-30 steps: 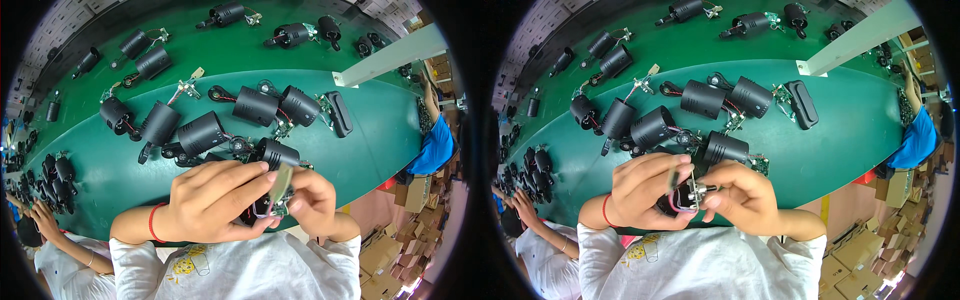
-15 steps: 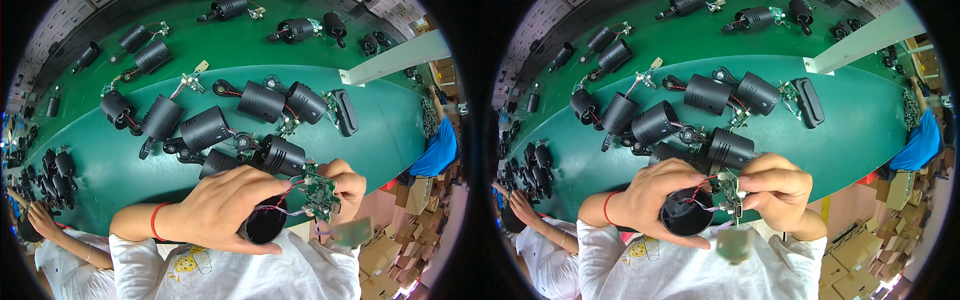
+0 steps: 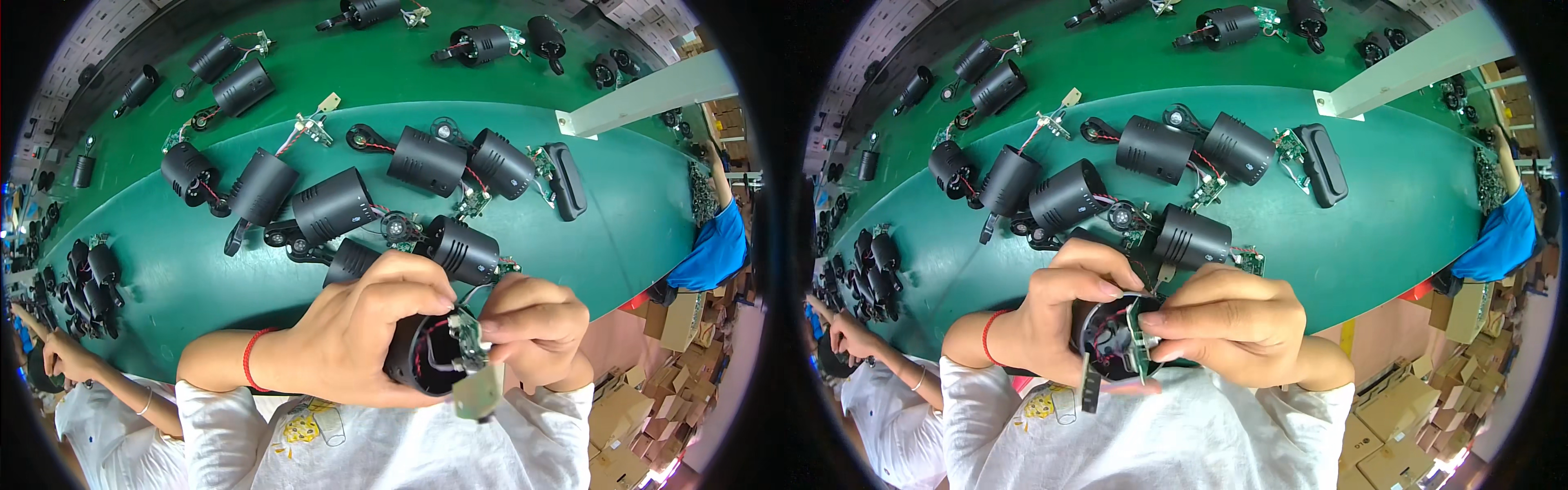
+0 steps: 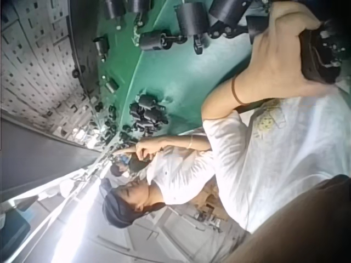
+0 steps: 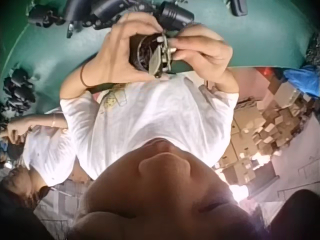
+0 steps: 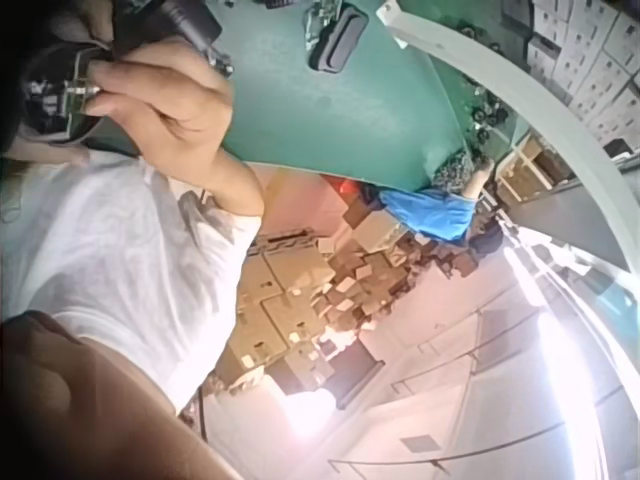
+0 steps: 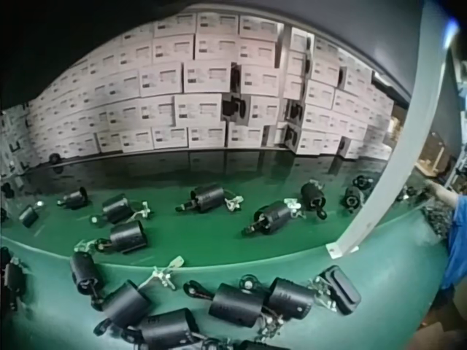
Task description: Assembling electronic components and PCBs into black cylindrical housings at a factory assembly line.
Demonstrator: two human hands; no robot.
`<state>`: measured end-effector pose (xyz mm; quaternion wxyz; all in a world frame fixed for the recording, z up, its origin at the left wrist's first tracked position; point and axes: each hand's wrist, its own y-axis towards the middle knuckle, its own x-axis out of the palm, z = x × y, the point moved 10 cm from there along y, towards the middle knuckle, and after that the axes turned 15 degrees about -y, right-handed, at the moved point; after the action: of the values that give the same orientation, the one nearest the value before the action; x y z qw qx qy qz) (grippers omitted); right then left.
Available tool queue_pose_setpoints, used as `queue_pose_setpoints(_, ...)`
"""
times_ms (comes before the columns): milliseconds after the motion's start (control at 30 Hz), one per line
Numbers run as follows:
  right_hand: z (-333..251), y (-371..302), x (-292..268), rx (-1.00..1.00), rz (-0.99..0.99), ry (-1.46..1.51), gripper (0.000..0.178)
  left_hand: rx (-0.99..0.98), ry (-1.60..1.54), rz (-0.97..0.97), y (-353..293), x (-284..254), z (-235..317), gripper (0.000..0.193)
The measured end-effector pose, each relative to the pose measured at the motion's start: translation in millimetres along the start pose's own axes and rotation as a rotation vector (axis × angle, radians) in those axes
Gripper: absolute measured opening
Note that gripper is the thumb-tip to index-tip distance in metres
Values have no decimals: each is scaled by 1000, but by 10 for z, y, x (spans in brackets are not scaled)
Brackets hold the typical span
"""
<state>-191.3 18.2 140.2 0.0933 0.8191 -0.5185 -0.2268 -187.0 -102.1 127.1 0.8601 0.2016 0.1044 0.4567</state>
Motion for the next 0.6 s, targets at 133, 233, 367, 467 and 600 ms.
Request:
queue_pose_setpoints(133, -164, 71, 29, -102, -83, -266, 31, -28, 22, -4, 15, -44, 2, 77)
queue_pose_setpoints(233, -278, 122, 38, -134, -109, -418, 32, -29, 65, -15, 29, -41, 21, 71)
queue_pose_setpoints(367, -385, 150, 96, -205, -163, -619, 30, 59, 119, -23, 25, 0, 94, 60)
queue_pose_setpoints(467, -376, 204, 155, -203, -157, -650, 28, 91, 189, -24, -23, 24, 115, 48)
queue_pose_setpoints(600, -396, 237, 118, -168, -52, -733, 30, 156, 196, 57, 31, -49, 167, 42)
